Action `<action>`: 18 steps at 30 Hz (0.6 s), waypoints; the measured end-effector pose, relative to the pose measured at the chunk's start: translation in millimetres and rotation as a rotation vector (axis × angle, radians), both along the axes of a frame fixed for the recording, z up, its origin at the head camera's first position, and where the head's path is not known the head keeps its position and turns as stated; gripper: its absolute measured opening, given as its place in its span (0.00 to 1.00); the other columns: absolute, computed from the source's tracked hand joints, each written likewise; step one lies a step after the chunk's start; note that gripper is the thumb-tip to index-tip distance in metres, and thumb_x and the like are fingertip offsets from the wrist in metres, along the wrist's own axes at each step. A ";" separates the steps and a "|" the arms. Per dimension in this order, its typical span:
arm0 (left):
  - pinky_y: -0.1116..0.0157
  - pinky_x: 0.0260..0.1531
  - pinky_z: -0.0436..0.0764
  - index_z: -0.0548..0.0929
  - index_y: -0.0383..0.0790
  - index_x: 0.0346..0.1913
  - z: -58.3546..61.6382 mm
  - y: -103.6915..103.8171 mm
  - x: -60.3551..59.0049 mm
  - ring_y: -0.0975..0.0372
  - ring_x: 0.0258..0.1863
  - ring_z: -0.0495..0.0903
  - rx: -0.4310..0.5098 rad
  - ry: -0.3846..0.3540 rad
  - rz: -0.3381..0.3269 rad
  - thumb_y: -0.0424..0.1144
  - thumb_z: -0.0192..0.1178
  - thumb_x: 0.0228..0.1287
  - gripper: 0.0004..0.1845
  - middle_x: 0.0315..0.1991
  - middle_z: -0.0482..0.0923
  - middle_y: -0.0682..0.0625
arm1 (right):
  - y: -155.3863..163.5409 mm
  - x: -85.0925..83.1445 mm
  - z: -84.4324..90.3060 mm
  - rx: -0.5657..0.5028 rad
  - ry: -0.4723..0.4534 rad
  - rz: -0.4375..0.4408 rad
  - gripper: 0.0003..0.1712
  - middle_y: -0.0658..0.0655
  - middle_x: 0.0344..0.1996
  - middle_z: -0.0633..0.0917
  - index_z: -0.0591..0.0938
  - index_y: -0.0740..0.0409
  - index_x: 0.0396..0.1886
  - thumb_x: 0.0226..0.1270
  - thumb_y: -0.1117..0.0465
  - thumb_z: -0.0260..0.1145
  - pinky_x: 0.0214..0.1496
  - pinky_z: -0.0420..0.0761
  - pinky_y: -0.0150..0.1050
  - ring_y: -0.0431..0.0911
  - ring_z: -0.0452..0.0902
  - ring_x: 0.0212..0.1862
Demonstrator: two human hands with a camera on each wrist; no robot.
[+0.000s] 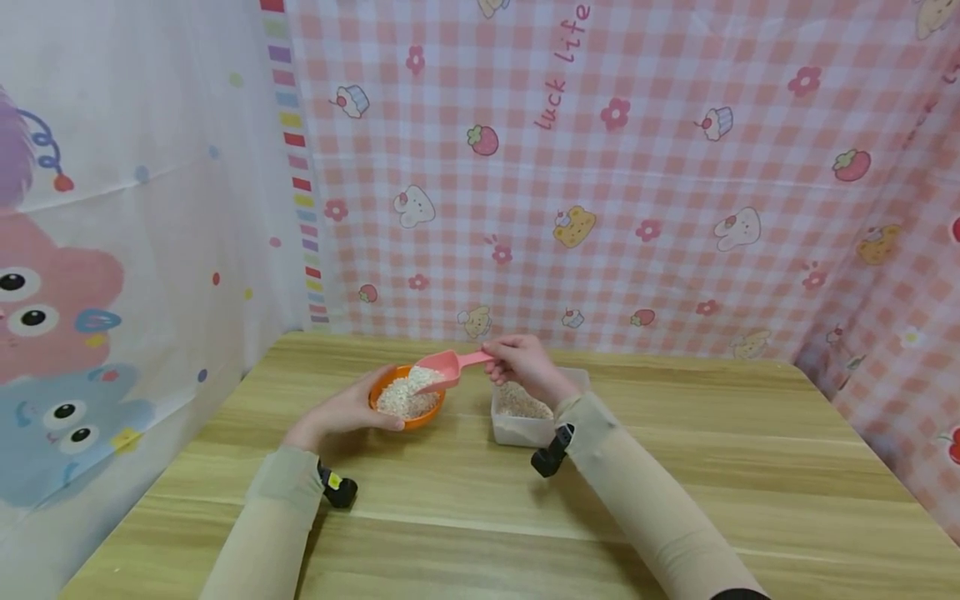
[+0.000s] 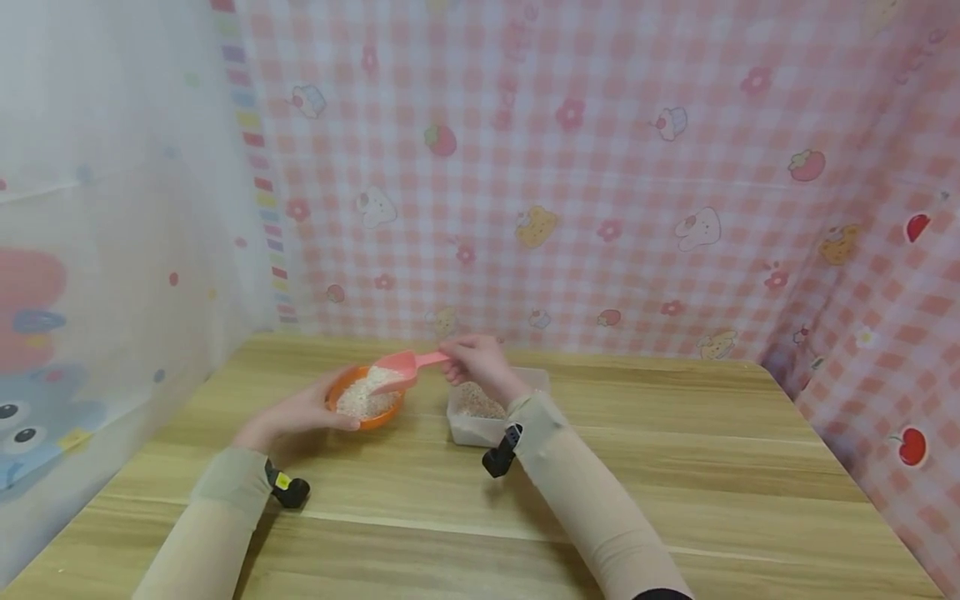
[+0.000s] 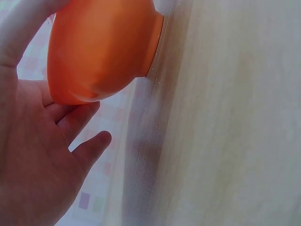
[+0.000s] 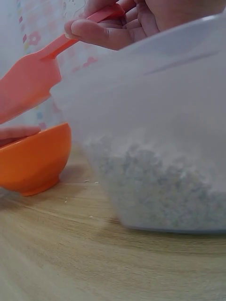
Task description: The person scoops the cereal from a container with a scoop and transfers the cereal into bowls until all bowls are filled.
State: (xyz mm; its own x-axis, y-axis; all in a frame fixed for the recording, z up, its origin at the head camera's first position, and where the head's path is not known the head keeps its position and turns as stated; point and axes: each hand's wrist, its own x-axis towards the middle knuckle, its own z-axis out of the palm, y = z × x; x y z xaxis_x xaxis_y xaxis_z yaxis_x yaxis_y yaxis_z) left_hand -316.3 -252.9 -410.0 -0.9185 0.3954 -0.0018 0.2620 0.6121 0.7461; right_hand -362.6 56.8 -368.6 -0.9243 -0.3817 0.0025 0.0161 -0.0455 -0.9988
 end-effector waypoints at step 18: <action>0.39 0.66 0.51 0.48 0.39 0.77 5.1 2.9 5.2 0.41 0.73 0.46 0.018 -0.026 0.010 0.49 0.74 0.50 0.58 0.75 0.44 0.35 | -21.2 -1.5 -0.6 0.088 0.086 0.036 0.15 0.56 0.20 0.82 0.81 0.74 0.48 0.71 0.64 0.60 0.23 0.81 0.32 0.40 0.77 0.19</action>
State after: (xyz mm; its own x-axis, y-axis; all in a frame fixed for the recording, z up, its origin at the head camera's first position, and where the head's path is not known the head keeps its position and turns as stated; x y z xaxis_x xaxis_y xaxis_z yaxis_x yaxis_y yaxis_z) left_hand -311.1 -249.9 -404.9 -0.9222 0.3863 -0.0191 0.2359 0.6009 0.7637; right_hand -364.1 35.6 -369.2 -0.9078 -0.4169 0.0463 -0.0697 0.0410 -0.9967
